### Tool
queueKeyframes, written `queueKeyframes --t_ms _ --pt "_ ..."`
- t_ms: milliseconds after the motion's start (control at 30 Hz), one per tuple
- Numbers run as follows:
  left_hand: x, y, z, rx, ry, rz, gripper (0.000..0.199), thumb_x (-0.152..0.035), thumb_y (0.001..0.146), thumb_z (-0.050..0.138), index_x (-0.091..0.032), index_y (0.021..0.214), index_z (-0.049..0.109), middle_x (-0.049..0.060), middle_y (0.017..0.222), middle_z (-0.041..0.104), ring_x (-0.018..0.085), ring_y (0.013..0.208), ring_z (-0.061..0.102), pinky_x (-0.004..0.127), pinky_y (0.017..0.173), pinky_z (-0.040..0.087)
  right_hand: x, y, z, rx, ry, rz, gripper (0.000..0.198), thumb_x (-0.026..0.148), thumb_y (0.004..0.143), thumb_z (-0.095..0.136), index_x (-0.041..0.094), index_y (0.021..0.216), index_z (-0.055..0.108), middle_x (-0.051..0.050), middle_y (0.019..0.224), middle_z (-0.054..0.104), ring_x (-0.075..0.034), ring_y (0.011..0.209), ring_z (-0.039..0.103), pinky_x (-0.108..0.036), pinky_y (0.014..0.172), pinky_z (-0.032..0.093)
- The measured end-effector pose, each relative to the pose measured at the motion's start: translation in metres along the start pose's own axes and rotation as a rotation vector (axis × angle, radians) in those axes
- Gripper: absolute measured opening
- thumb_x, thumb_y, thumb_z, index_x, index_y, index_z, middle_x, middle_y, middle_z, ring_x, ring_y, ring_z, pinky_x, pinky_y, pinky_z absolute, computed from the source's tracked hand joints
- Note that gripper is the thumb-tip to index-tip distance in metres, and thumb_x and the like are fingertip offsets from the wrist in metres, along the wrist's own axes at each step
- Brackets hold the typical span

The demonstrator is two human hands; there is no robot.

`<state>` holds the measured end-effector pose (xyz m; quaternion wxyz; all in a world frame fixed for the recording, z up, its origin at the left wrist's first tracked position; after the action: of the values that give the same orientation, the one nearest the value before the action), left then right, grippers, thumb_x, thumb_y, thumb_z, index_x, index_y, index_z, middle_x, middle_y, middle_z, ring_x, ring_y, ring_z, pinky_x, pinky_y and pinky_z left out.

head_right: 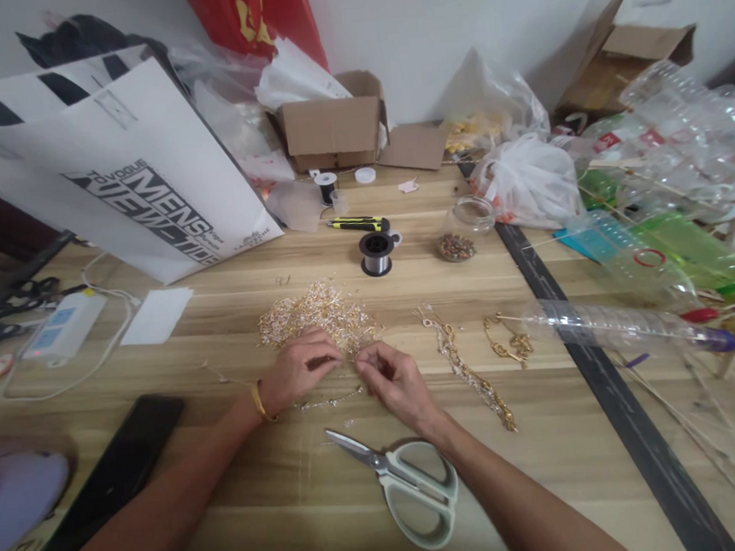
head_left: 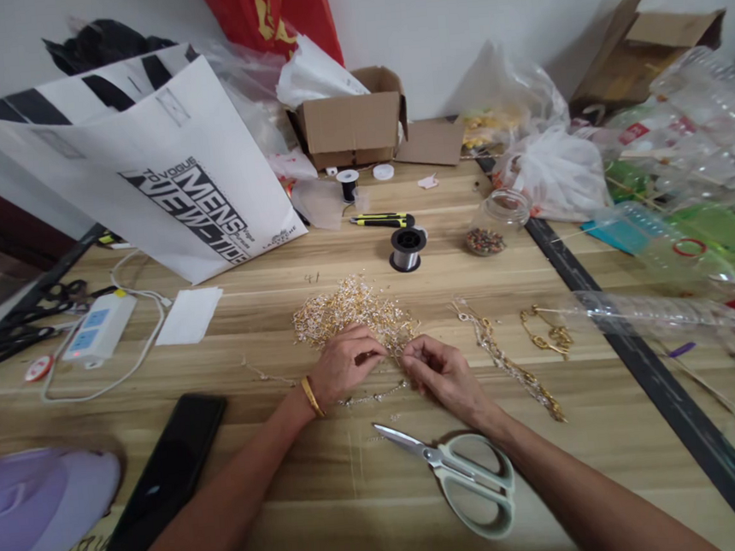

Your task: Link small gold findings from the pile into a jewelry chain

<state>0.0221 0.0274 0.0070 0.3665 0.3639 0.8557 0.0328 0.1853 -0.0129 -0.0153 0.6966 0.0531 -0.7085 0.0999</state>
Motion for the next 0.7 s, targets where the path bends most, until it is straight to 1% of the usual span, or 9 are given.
queueKeyframes --t_ms 300,500,700 --pt "-0.0062 0.0013 0.0000 0.055 -0.015 0.060 0.012 -0.013 0.081 0.058 -0.014 0.074 0.067 0.004 0.073 0.063 0.014 0.075 0.054 0.027 0.072 0.043 -0.0039 -0.0004 0.0009 0.029 -0.004 -0.009 0.027 0.043 0.082 0.058 0.016 0.085 0.054 0.005 0.055 0.046 -0.008 0.044 0.042 -0.019 0.041 0.035" --pt "-0.0066 0.0017 -0.0014 0.056 -0.021 0.056 0.011 -0.016 0.082 0.058 -0.015 0.074 0.067 0.004 0.073 0.063 0.014 0.074 0.054 0.027 0.071 0.043 -0.0032 -0.0005 0.0009 0.054 -0.057 -0.032 0.025 0.040 0.084 0.056 0.015 0.088 0.056 0.005 0.056 0.045 -0.007 0.045 0.042 -0.019 0.042 0.034" --pt "-0.0066 0.0019 -0.0017 0.054 -0.024 0.061 0.013 -0.017 0.083 0.057 -0.015 0.076 0.067 0.004 0.073 0.063 0.014 0.075 0.054 0.028 0.073 0.043 -0.0032 -0.0005 0.0007 0.061 -0.100 -0.040 0.025 0.040 0.084 0.055 0.015 0.084 0.057 0.005 0.054 0.045 -0.007 0.046 0.041 -0.019 0.042 0.032"
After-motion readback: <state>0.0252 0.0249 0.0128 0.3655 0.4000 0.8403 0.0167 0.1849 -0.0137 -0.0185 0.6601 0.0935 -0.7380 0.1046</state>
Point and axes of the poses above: each hand's wrist, its own y-axis towards the middle knuckle, its own z-axis out of the palm, x = y × z, the point moved 3 cm from there along y, towards the middle knuckle
